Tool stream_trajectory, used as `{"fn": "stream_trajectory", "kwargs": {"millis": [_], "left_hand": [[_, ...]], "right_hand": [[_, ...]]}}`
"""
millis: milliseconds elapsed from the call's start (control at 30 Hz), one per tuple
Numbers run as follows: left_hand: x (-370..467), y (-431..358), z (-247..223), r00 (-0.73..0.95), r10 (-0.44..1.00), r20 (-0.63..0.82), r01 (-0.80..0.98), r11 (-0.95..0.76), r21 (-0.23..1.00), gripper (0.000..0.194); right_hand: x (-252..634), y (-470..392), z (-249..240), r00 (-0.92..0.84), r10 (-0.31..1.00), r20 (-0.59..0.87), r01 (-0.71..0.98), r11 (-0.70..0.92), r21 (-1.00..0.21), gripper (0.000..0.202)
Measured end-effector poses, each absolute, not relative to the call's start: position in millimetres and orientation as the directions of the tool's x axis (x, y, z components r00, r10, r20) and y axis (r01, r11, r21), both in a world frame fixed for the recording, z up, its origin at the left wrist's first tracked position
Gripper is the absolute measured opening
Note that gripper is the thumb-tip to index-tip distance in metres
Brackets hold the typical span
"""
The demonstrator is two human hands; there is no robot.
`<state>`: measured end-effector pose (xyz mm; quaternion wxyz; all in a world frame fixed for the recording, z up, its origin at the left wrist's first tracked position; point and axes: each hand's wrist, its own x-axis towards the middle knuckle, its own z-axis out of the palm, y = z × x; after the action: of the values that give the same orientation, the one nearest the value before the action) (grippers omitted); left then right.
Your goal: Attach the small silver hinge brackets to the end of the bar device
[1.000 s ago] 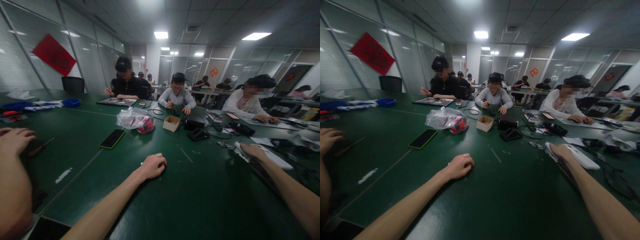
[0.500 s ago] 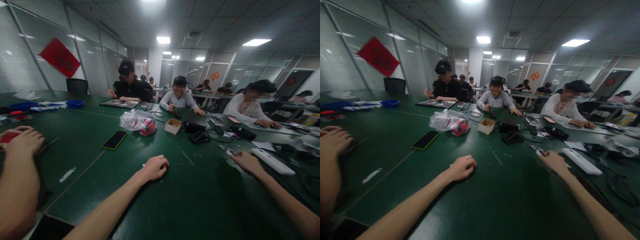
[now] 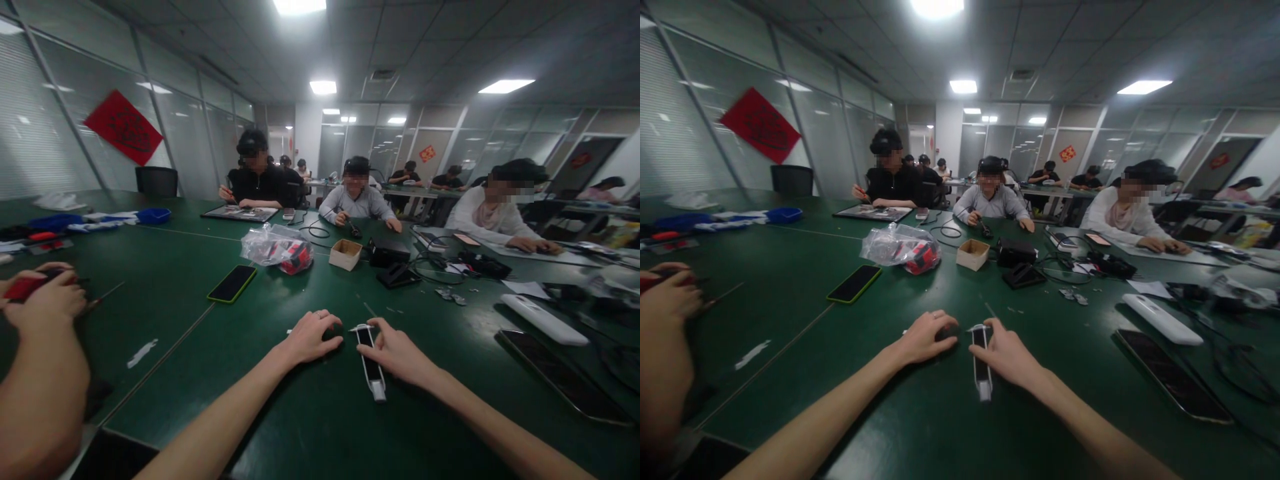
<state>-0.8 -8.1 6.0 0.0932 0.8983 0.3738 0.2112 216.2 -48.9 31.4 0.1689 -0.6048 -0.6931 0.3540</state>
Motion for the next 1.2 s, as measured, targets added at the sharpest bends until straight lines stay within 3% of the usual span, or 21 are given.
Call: {"fn": "stream_trajectory", "kwargs": {"millis": [167,367,533,800,1200], "left_hand": [[-0.4,-6.5,2.2,0.646,0.701,0.303,0.642,-0.713,0.282,0.015],[-1.4,-2.4,-3.3,0.634,0.708,0.312,0.648,-0.706,0.285,0.014],[0.2,-1.6,-2.7,0.624,0.720,0.303,0.660,-0.693,0.290,0.016],[0.7,-1.1,-1.3,0.634,0.709,0.310,0.645,-0.705,0.293,0.013],[3.6,-3.4,-0.6,0.591,0.743,0.314,0.679,-0.669,0.302,0.015]], "right_hand": [[205.2,-38.8,24.8,-0.394,0.900,-0.188,0.628,0.114,-0.769,0.045],[220.3,-22.3,15.8,-0.445,0.894,0.048,0.681,0.373,-0.631,0.035],[220.1,-25.6,1.5,-0.414,0.888,0.203,0.704,0.453,-0.547,0.031],[217.7,-30.4,0.1,-0.406,0.867,0.288,0.733,0.497,-0.463,0.026],[218.8,-29.5,-2.1,-0.388,0.883,0.264,0.736,0.469,-0.487,0.022]]}}
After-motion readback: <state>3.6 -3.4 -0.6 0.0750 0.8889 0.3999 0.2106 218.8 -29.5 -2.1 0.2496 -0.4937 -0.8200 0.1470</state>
